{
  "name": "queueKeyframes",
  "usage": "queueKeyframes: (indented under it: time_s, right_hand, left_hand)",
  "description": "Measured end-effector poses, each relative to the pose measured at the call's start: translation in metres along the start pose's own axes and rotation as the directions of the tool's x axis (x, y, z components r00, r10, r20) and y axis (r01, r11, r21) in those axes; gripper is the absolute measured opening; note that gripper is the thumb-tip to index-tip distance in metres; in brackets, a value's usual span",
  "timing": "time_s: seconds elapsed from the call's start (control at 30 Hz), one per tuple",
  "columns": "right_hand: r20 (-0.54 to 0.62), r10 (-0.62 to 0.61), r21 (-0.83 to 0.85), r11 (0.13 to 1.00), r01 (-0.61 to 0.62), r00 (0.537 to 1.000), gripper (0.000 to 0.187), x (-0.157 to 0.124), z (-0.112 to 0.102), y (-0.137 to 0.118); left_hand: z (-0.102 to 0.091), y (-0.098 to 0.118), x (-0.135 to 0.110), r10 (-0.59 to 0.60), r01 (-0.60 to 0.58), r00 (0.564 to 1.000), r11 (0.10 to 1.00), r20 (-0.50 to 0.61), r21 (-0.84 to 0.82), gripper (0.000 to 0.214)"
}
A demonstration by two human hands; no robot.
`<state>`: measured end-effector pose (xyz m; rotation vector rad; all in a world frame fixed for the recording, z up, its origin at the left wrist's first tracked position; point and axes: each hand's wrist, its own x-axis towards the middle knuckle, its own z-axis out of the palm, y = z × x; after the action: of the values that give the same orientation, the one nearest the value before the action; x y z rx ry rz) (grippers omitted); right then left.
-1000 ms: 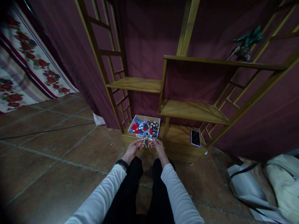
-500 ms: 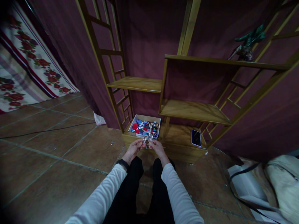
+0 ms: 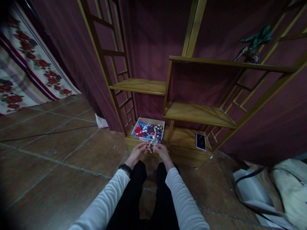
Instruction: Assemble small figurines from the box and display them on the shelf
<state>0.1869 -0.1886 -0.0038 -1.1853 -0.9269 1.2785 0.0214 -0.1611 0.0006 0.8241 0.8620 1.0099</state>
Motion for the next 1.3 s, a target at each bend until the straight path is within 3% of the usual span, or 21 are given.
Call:
queueKeyframes:
  time_s: [0.23,0.37,0.6,1.03,1.3]
  right_hand:
    - [-0.075,-0.023,-0.009,1.000,0.023,0.997,0.039,0.002,-0.002,0.002]
    - [-0.072,-0.025,-0.018,1.000,0.024,0.997,0.038,0.004,-0.004,0.006]
    - [-0.086,-0.030,-0.008,1.000,0.030,0.996,0.039,0.004,-0.001,0.004]
    - [-0.068,-0.019,-0.004,1.000,0.018,0.998,0.039,0.002,0.003,0.001]
    - [-0.033,0.021,0.099,0.995,-0.017,0.999,0.044,-0.003,0.004,-0.005]
  left_hand:
    - [0.006,0.002,-0.003,0.067,-0.064,0.996,0.997,-0.060,0.040,0.036]
    - [0.008,0.001,-0.004,0.125,-0.123,0.992,0.985,-0.014,0.121,0.031]
    - [0.011,0.003,-0.006,0.110,-0.110,0.994,0.963,0.017,0.245,0.027]
    - [0.013,0.005,-0.007,0.120,-0.116,0.993,0.955,0.001,0.275,0.021]
    - [0.010,0.002,-0.005,0.152,-0.137,0.987,0.962,-0.048,0.238,0.024]
